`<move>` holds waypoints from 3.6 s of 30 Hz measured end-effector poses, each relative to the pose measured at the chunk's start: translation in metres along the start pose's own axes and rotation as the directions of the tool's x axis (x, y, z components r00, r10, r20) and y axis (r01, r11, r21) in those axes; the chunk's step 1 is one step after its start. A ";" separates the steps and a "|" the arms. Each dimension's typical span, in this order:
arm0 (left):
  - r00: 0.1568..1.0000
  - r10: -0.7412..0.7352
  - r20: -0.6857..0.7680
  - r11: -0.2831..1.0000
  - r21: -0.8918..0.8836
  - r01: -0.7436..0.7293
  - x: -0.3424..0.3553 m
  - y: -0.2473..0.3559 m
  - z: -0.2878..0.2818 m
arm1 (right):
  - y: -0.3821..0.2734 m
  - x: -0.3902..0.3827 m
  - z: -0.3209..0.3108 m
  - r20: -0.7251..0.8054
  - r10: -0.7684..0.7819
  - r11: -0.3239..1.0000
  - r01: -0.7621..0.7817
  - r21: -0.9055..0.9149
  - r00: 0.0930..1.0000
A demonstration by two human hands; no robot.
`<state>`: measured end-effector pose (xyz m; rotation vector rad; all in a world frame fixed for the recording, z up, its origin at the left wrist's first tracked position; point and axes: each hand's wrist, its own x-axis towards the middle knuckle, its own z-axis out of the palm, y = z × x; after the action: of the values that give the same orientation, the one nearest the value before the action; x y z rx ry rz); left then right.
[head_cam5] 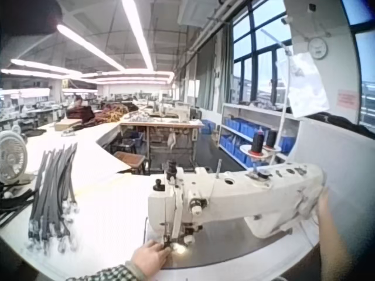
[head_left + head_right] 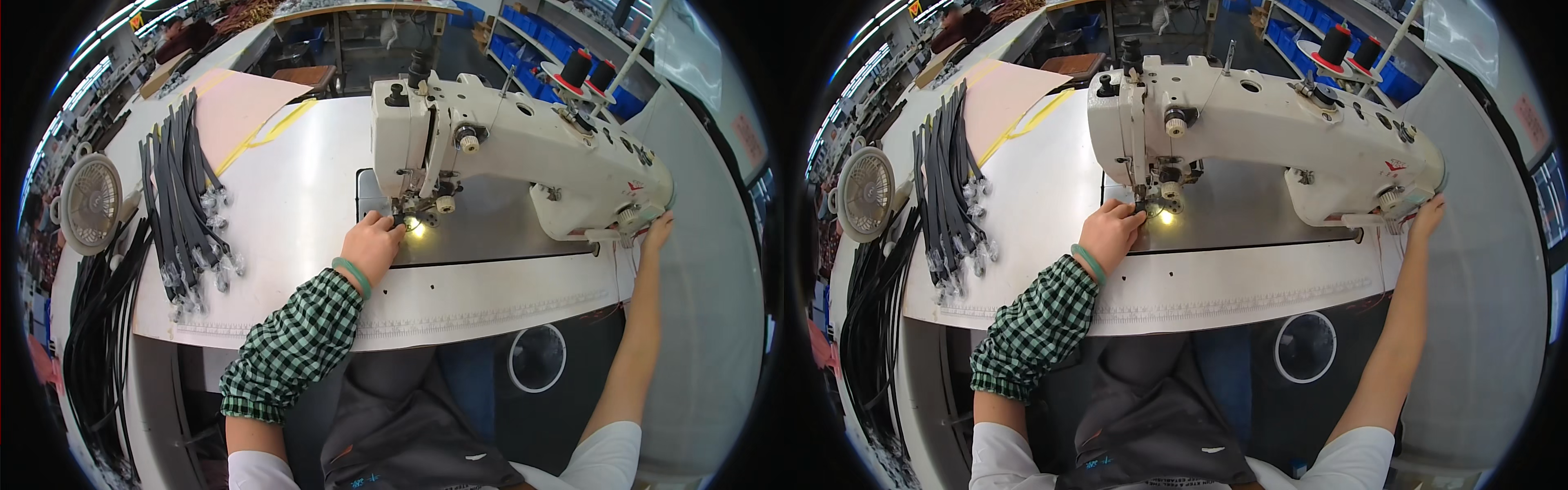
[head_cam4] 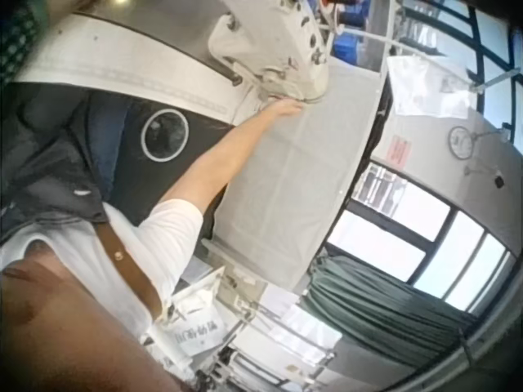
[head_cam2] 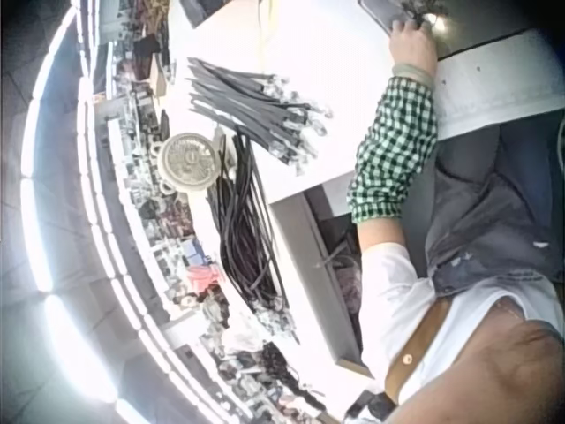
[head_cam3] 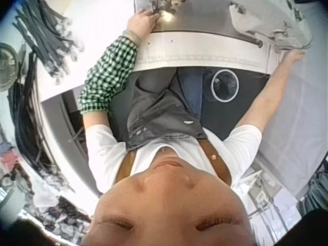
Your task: The person operates an industrial sewing machine to stitch long black straps. They feed the straps through the machine, guide them with both hands, and cut the thread after each piece is completed. The finished straps are placed on a pile to the left of the machine.
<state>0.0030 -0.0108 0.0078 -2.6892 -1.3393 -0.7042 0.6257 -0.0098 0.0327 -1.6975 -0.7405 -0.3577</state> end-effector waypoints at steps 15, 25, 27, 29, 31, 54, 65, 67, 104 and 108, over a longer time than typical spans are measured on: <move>0.995 0.010 -0.098 0.995 -0.101 -0.020 0.005 -0.001 0.009 | -0.003 0.029 -0.015 0.143 0.015 0.979 -0.044 0.199 0.990; 0.998 0.005 -0.061 1.000 -0.028 -0.006 0.001 -0.002 0.006 | -0.039 0.055 -0.012 0.098 -0.182 0.931 0.203 -0.302 0.978; 0.998 0.000 -0.063 0.999 -0.037 -0.002 0.003 -0.001 0.007 | -0.048 0.061 -0.015 0.133 -0.214 0.917 0.246 -0.314 0.968; 0.997 -0.002 -0.074 0.999 -0.039 -0.001 0.001 -0.004 0.009 | -0.059 0.056 -0.011 0.212 -0.141 0.933 0.201 -0.298 0.967; 0.996 -0.009 -0.085 0.999 -0.047 0.005 0.000 -0.004 0.008 | -0.070 0.055 -0.014 0.298 0.059 0.958 0.030 -0.285 0.953; 0.996 0.042 -0.073 0.997 -0.054 -0.046 0.004 -0.006 0.012 | -0.034 0.035 -0.018 0.208 -0.015 0.995 0.035 -0.093 0.978; 0.994 0.048 -0.102 0.999 -0.005 -0.048 0.001 -0.009 0.014 | -0.010 0.009 0.005 0.016 -0.035 0.998 0.034 0.061 0.999; 0.995 0.013 -0.102 1.000 0.013 -0.012 -0.002 -0.008 0.010 | -0.018 -0.001 0.010 0.062 0.001 0.999 -0.005 0.054 0.998; 0.991 0.036 -0.130 0.999 0.043 -0.031 0.005 -0.007 0.013 | -0.008 0.031 0.003 0.107 -0.063 0.990 0.076 -0.121 0.992; 0.992 0.055 -0.111 0.994 0.095 -0.045 0.005 -0.004 0.013 | -0.024 0.047 -0.015 0.204 -0.055 0.987 0.084 -0.137 0.977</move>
<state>0.0069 -0.0013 -0.0022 -2.5594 -1.2420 -0.7576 0.6478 -0.0080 0.0822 -1.8664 -0.9425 -0.2985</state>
